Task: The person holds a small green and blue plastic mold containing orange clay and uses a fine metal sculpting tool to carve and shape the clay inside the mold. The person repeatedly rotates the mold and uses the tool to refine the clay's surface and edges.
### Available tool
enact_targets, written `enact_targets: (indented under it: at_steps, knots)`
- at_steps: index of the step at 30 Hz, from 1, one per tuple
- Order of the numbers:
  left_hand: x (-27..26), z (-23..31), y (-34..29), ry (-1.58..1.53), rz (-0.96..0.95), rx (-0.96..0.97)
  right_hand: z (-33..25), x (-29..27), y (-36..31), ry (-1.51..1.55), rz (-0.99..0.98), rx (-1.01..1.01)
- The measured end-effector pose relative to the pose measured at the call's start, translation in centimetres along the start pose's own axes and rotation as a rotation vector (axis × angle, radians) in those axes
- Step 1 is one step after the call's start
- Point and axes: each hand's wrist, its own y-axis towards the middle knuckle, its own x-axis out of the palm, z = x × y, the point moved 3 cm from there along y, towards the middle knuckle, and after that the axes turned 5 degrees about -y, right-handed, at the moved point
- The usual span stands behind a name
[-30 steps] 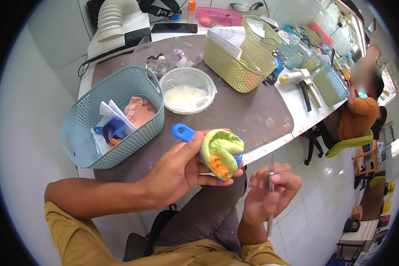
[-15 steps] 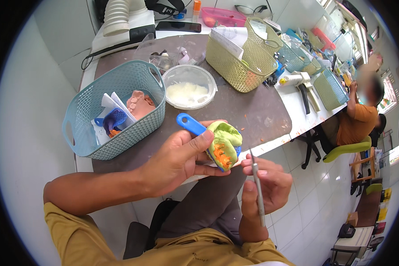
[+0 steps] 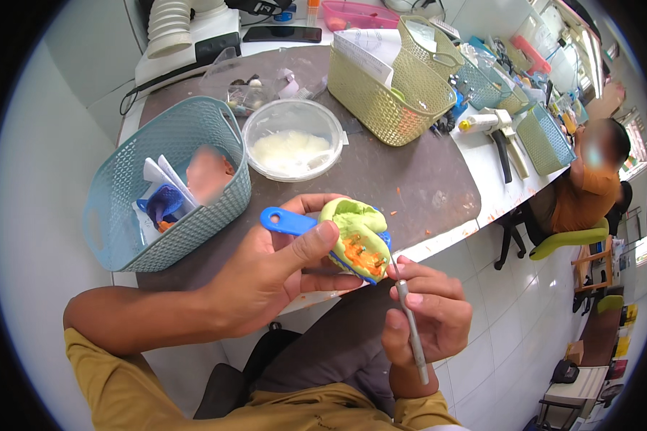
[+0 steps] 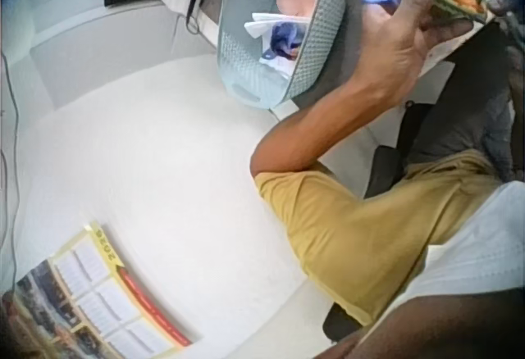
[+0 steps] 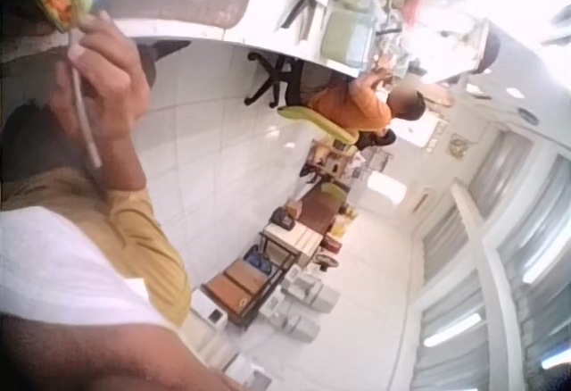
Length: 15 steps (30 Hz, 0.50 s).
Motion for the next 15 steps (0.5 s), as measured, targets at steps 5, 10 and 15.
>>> enact_targets:
  at_steps: [5,10,15]
  knots:
    - [0.36,0.27,-0.03,-0.030,0.011,0.019,0.06,-0.26,-0.08,-0.038,-0.034,0.012]
    - [0.52,0.20,0.05,-0.041,0.014,0.035,-0.09,-0.27,-0.21,-0.034,-0.061,0.021]
    - [0.19,-0.16,0.00,0.052,-0.001,0.075,-0.14,-0.46,0.03,-0.066,-0.117,-0.058]
